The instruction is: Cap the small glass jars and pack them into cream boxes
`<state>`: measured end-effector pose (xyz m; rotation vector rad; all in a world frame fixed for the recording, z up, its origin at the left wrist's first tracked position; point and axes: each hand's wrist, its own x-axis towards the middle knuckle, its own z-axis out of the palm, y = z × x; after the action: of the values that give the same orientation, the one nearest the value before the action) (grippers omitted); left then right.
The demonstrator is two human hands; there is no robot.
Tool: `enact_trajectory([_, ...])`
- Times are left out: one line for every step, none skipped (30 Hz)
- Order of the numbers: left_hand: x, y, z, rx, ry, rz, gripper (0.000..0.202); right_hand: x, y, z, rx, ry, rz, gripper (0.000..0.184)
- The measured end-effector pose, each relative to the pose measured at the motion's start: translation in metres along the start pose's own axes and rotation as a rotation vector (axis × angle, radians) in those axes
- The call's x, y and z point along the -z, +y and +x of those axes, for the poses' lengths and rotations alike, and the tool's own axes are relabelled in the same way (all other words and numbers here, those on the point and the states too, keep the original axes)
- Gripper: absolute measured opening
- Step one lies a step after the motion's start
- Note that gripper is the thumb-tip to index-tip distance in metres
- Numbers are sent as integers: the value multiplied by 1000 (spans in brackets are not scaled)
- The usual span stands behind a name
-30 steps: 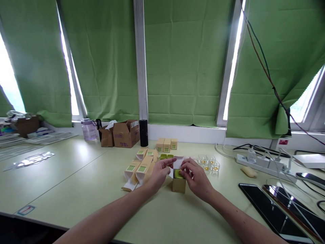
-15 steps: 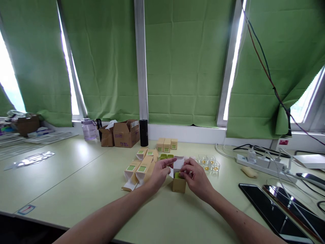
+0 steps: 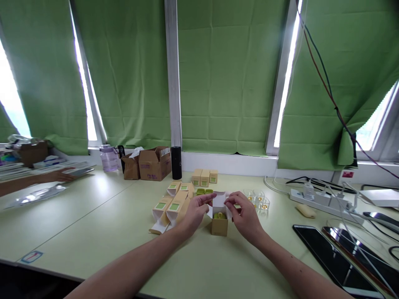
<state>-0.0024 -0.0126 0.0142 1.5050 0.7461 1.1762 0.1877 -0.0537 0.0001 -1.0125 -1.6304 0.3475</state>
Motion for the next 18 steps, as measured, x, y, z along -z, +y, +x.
enact_trajectory([0,0,0,1,3,-3,62,1,1,1,-15,24,19,21])
enact_trajectory([0,1,0,2,4,-5,62,2,2,1,-28,48,28,21])
enact_trajectory([0,1,0,3,6,-8,63,3,3,2,-40,70,29,21])
enact_trajectory([0,1,0,4,8,-10,63,4,5,2,-54,89,29,20])
enact_trajectory([0,1,0,4,12,-11,62,4,6,3,-74,108,31,19])
enact_trajectory([0,1,0,4,17,-14,61,5,8,3,-100,125,37,18])
enact_trajectory([0,1,0,6,22,-18,59,5,9,3,-130,138,48,17])
enact_trajectory([0,1,0,10,28,-24,57,5,11,3,-160,148,62,17])
enact_trajectory([0,1,1,16,33,-30,56,4,13,3,-187,155,75,18])
enact_trajectory([0,0,1,23,36,-35,55,3,14,3,-209,158,86,19])
enact_trajectory([0,0,1,29,38,-40,54,2,16,3,-226,157,95,20])
enact_trajectory([0,0,2,34,39,-43,53,1,17,3,-239,154,103,21])
enact_trajectory([0,0,2,36,37,-47,53,0,18,2,-250,149,112,22])
enact_trajectory([0,0,2,36,30,-54,53,0,18,2,-260,143,122,23])
enact_trajectory([-1,1,2,35,19,-63,53,-1,18,2,-268,137,134,25])
enact_trajectory([-1,1,2,34,6,-75,53,-1,18,2,-276,131,146,26])
enact_trajectory([-2,1,1,32,-6,-87,54,-2,18,1,-284,126,158,28])
enact_trajectory([-2,0,1,31,-17,-95,54,-2,17,1,-292,120,170,29])
